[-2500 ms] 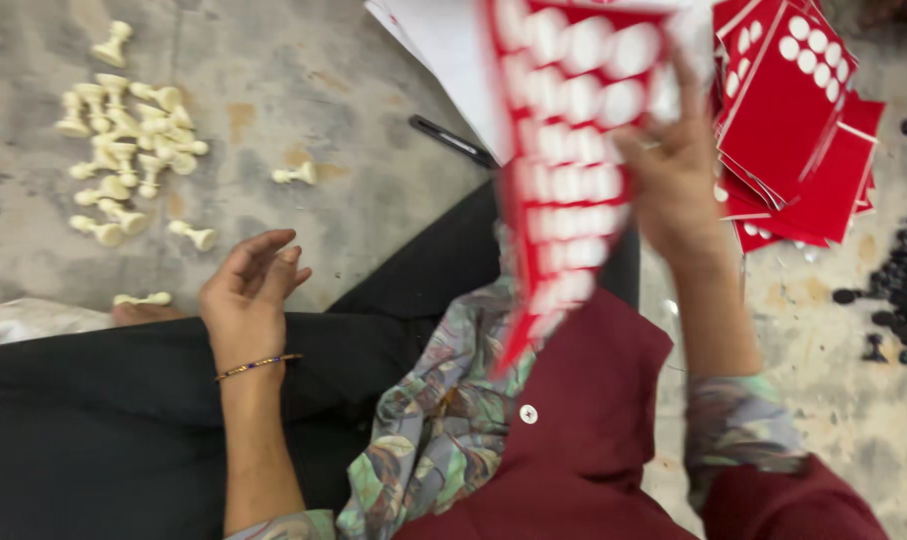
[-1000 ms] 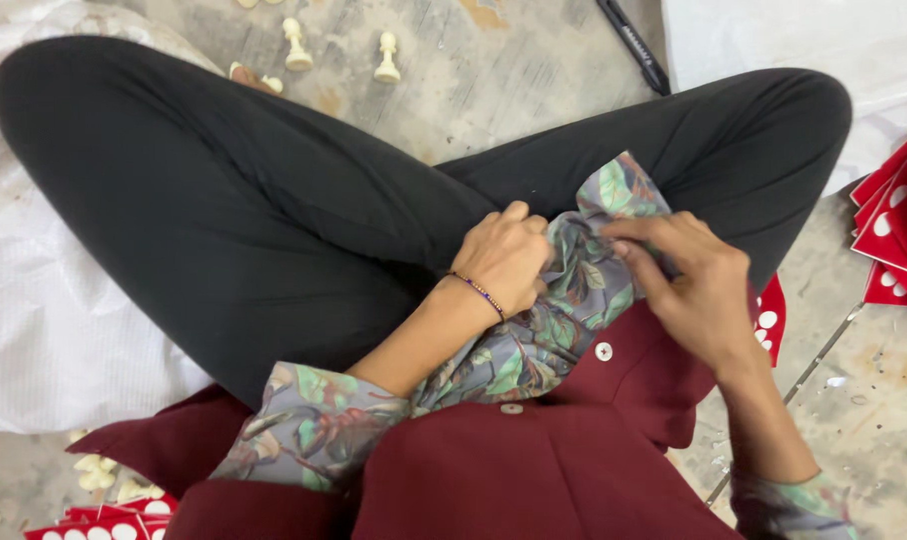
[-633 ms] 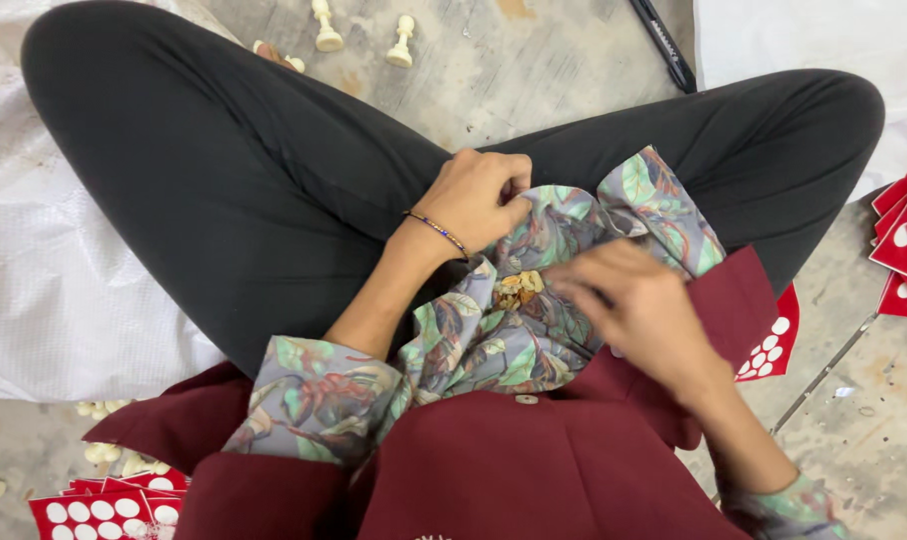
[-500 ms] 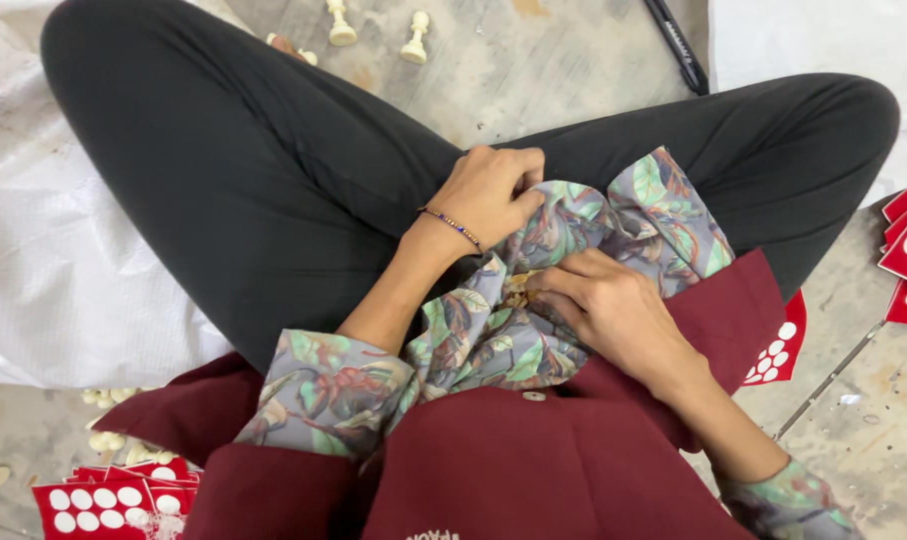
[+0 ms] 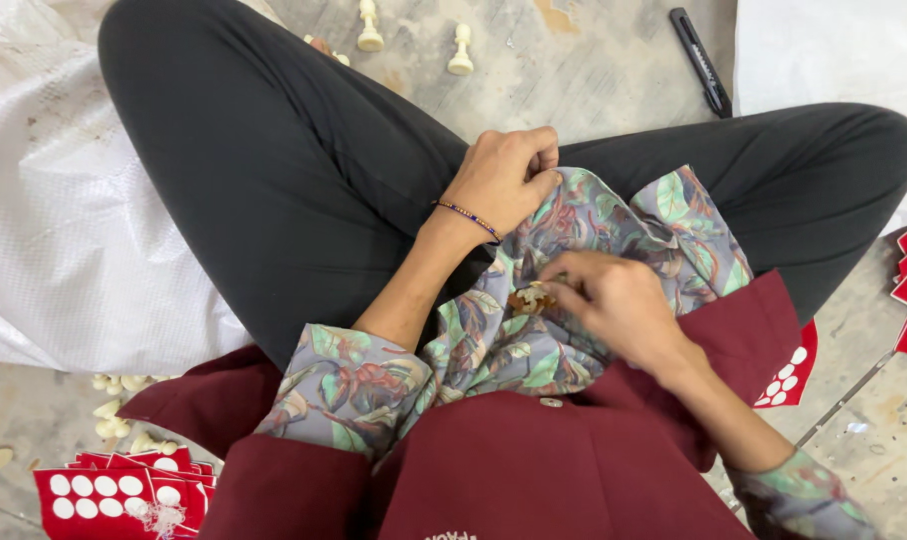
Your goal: The person sits on the floor and assembles red game boards by peeling white circular felt discs and pressing them onto the red board surface in dot patterns. Finished boards are placed onto a growing stack beside them, and additional boards are taken from a pile to continue the work.
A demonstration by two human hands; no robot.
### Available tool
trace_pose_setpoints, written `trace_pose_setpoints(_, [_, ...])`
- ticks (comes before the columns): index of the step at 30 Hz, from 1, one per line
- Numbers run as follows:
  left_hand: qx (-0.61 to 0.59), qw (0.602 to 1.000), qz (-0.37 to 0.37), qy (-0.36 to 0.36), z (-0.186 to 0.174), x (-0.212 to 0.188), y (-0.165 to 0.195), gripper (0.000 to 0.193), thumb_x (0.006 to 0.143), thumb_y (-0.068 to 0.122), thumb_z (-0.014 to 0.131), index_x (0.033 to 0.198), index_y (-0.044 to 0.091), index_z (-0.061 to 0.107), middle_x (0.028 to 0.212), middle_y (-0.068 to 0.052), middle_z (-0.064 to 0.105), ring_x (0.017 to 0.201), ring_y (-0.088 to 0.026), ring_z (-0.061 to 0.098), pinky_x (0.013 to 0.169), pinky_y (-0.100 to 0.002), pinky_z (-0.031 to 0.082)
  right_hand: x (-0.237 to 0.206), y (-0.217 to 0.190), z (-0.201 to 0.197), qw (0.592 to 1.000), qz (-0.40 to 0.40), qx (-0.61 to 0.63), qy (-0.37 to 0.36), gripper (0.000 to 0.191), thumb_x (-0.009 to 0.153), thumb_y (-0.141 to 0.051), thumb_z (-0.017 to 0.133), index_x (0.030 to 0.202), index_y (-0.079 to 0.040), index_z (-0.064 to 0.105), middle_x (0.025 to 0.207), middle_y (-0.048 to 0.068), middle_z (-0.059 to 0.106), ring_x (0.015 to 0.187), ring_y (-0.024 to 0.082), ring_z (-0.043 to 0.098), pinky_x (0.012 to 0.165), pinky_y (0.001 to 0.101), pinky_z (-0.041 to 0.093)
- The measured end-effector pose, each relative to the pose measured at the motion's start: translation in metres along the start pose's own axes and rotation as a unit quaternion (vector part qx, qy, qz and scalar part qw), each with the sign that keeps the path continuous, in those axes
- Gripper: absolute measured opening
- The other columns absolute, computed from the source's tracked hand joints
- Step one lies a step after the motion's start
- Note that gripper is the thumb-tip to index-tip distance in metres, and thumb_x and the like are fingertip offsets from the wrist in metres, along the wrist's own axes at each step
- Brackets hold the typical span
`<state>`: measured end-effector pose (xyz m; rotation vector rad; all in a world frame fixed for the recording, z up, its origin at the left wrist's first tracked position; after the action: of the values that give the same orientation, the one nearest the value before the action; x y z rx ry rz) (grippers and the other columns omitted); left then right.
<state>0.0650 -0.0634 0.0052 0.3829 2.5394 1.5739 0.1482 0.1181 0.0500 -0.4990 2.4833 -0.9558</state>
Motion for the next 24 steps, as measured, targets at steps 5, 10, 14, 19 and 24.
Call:
trace_pose_setpoints(5, [-0.041,0.995,0.024,-0.089,0.006,-0.001,-0.004,0.017,0.083,0.024,0.075,0.088,0.008,0.073,0.08,-0.011,0.075,0.074,-0.026,0.076,0.07,-0.037,0.057,-0.021,0.0,-0.032,0.946,0.122,0.299,0.029,0.009,0.085,-0.011,0.079,0.088,-0.004,0.075,0.081,0.004,0.073,0.074,0.008,0.063,0.063,0.0251,0.051])
trace_pose_setpoints(10, [-0.067,0.922,-0.019,-0.38,0.06,-0.026,0.015,0.046,0.083,0.058,0.07,0.092,0.015,0.081,0.08,-0.011,0.077,0.07,-0.027,0.073,0.071,-0.037,0.056,-0.079,-0.029,-0.096,0.742,-0.249,0.622,0.023,0.012,0.09,-0.013,0.075,0.09,-0.001,0.074,0.08,0.005,0.07,0.072,0.01,0.061,0.063,0.0262,0.05])
trace_pose_setpoints(14, [0.012,0.952,0.044,-0.301,0.074,-0.031,0.025,0.049,0.084,0.055,0.077,0.085,0.006,0.084,0.084,-0.02,0.075,0.077,-0.039,0.065,0.071,-0.046,0.052,-0.108,-0.046,-0.117,0.665,-0.4,0.631,0.002,0.015,0.095,-0.014,0.072,0.092,0.001,0.072,0.079,0.006,0.067,0.071,0.011,0.06,0.063,0.0271,0.049])
trace_pose_setpoints(19, [-0.099,0.961,-0.131,-0.223,0.045,-0.021,0.005,0.031,0.09,0.032,0.071,0.099,0.004,0.079,0.081,-0.013,0.079,0.07,-0.019,0.075,0.066,-0.031,0.059,-0.112,-0.053,-0.116,0.69,-0.333,0.635,0.093,0.02,0.1,-0.016,0.069,0.095,0.003,0.071,0.077,0.008,0.064,0.07,0.012,0.059,0.062,0.0283,0.048])
trace_pose_setpoints(24, [-0.184,0.959,-0.189,-0.101,0.032,-0.013,-0.011,0.021,0.096,0.019,0.067,0.103,0.001,0.076,0.084,-0.004,0.078,0.073,-0.008,0.072,0.068,-0.022,0.059,-0.108,-0.03,-0.102,0.717,-0.124,0.649,0.221,0.025,0.106,-0.018,0.065,0.097,0.005,0.069,0.076,0.009,0.06,0.068,0.014,0.057,0.062,0.0294,0.047])
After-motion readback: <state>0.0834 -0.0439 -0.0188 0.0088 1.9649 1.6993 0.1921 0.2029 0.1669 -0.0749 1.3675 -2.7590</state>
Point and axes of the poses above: each hand's wrist, its own x-axis towards the middle knuckle, its own z-axis out of the palm, y = z × x, the point moved 2 cm from there along x, towards the middle knuckle
